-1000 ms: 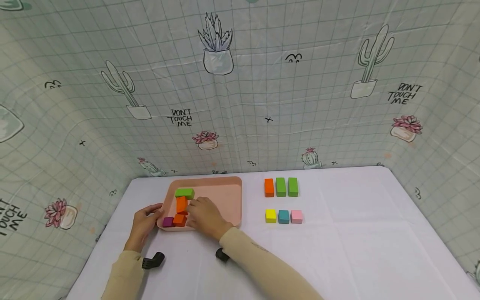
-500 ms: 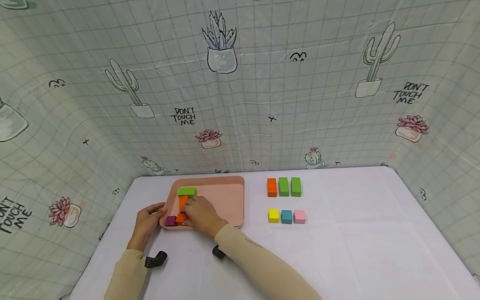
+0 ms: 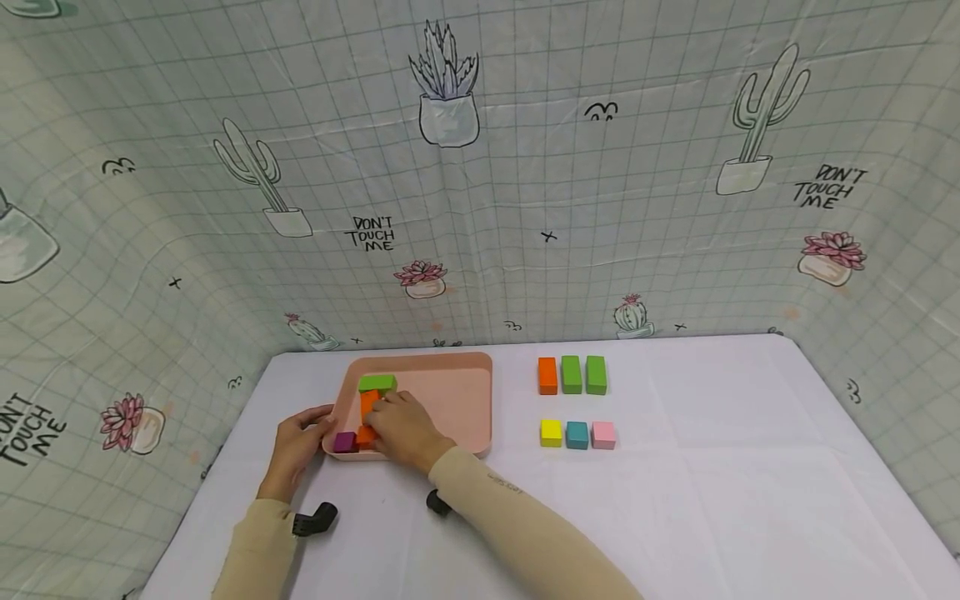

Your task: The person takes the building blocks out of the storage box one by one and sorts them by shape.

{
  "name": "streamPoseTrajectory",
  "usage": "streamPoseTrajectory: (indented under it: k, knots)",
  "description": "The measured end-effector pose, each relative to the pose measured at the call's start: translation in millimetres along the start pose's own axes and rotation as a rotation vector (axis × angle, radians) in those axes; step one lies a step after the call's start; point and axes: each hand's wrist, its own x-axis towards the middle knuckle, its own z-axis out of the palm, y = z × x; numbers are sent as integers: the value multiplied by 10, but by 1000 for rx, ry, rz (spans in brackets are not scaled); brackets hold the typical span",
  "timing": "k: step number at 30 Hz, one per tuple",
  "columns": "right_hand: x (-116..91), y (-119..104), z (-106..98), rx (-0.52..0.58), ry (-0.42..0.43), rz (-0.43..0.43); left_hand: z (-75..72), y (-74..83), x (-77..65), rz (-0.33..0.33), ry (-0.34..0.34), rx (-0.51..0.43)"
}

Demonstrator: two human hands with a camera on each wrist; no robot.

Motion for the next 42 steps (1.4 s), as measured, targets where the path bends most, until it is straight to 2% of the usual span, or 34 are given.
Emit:
streamPoseTrajectory:
  k: [8,11,16,23,29,36,42]
  knots:
    - [-134,123,-77,6,-47,33,43,10,5,24,11,7]
    - [-196,168,-113,14,-40,43,38,15,-3,27,7,17]
    - [-254,204,-155,52,-24,52,30,24,-10,5,-1,18]
    - [-289,238,-99,86,-35,85,54,-3,-10,-22,-19,17]
    - [-407,353,-124,90,31,63,48,7,-16,-19,-8,27]
    - [-624,533,-351,133,118,83,14,-5,-6,-8,-2,39]
    - [-907,745,-488,154,216,106,-4,13,-20,13,1,36]
